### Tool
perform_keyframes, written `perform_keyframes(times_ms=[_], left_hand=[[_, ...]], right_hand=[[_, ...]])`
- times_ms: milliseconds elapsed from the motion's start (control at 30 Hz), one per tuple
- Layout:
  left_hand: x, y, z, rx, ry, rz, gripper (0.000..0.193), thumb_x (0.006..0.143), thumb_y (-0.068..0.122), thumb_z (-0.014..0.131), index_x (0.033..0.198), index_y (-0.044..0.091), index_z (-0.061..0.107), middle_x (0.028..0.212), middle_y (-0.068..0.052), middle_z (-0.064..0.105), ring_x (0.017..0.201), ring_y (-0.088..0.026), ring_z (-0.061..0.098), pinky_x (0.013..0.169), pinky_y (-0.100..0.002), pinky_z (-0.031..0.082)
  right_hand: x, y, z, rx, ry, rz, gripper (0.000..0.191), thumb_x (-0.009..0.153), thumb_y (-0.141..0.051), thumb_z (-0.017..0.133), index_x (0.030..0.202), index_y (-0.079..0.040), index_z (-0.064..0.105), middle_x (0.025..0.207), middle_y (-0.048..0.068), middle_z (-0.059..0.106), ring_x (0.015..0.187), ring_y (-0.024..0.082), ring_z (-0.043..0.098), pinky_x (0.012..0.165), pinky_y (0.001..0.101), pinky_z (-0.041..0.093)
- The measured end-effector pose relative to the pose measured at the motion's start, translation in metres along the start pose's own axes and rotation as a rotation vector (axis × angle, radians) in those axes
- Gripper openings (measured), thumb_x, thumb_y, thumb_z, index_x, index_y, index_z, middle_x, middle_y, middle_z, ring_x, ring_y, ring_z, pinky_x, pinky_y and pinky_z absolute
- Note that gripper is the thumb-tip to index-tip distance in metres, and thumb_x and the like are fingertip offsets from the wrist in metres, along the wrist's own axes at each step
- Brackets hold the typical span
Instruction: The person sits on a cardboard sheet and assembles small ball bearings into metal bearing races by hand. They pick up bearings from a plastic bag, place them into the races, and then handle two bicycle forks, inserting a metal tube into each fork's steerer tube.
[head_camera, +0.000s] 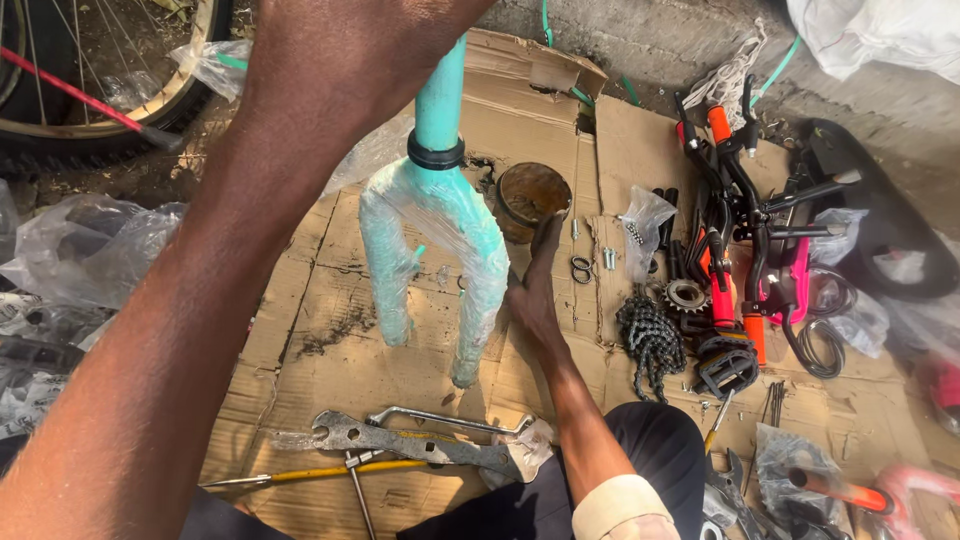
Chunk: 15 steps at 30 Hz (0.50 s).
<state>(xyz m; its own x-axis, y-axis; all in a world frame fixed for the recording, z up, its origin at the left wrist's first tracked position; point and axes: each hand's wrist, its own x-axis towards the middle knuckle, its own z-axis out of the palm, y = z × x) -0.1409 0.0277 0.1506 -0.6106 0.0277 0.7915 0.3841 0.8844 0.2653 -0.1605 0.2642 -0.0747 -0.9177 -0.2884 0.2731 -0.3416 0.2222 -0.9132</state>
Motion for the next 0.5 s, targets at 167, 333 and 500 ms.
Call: perform_keyframes(times_ms=[167,333,500], left_hand=[[0.003,0.001,0.011,0.042,-0.049,-0.058,0.048,0.115,0.047,0.058,0.093,0.008,0.076,0.048,0.002,0.053,0.041,-0.010,0.056,0.036,-0.030,0.046],[0.013,0.020,0.009,0.048,-0.105,-0.140,0.059,0.106,0.060,0.058,0.099,0.004,0.073,0.050,-0.003,0.056,0.044,-0.013,0.058,0.036,-0.031,0.047],[0.030,0.058,0.008,-0.078,-0.114,-0.107,0.054,0.098,0.063,0.064,0.109,0.010,0.074,0.069,-0.005,0.066,0.053,-0.016,0.063,0.040,-0.038,0.051]], right_hand=[[-0.019,-0.008,-0.006,0.035,-0.088,0.184,0.108,0.092,-0.024,0.068,0.161,-0.009,-0.015,0.173,0.020,0.002,0.160,0.032,0.006,0.124,0.0431,0.019],[-0.019,-0.002,-0.010,-0.096,0.212,0.059,0.090,0.092,-0.023,0.068,0.161,-0.005,0.013,0.159,0.022,0.037,0.148,0.035,0.036,0.120,0.0492,0.031],[-0.001,-0.053,-0.027,0.204,0.246,0.004,0.073,0.098,-0.048,0.058,0.152,-0.002,0.040,0.150,0.019,0.049,0.137,0.030,0.052,0.115,0.0473,0.045]])
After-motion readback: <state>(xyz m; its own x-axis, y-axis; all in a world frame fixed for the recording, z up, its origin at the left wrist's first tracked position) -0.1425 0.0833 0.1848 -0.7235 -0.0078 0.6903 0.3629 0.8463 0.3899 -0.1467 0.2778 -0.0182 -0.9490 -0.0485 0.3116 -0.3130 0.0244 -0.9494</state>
